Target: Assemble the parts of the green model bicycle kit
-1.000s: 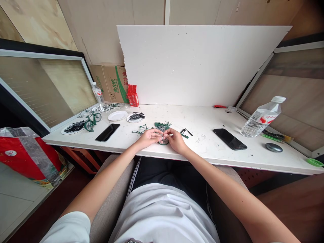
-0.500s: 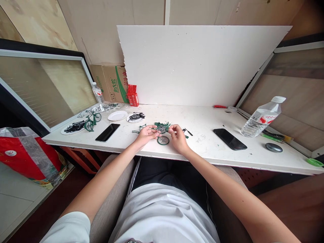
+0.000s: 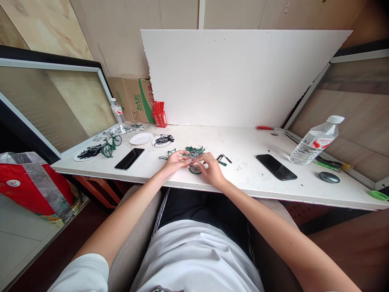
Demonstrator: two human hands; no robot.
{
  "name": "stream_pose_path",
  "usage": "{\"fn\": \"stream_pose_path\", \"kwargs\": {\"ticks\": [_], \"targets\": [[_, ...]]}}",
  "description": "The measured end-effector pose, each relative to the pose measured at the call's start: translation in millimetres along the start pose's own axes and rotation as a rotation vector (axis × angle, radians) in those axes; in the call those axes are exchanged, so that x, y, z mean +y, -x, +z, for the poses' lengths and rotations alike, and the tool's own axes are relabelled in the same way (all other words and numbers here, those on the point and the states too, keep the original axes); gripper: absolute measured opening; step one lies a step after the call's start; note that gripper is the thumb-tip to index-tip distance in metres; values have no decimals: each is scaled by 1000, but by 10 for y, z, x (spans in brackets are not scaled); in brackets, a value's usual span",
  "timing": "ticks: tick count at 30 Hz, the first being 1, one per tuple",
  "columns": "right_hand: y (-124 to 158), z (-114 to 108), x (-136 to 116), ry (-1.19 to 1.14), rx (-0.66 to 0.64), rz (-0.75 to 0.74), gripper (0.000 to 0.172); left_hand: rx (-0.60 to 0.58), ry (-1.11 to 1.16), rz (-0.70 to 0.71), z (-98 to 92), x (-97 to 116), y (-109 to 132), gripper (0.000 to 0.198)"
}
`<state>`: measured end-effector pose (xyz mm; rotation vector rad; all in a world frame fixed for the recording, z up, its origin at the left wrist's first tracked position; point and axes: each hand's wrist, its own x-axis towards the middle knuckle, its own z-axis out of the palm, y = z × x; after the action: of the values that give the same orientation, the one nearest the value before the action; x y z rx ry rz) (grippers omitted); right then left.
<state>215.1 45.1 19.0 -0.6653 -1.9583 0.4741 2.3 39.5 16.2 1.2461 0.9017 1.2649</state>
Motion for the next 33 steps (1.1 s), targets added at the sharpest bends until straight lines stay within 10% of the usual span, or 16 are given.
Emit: {"fn": "stream_pose_path", "kwargs": {"ticks": [33], "targets": [[24,12,13,16,-156,-52,10,-44,-48,-7,40,32,35,57]]}}
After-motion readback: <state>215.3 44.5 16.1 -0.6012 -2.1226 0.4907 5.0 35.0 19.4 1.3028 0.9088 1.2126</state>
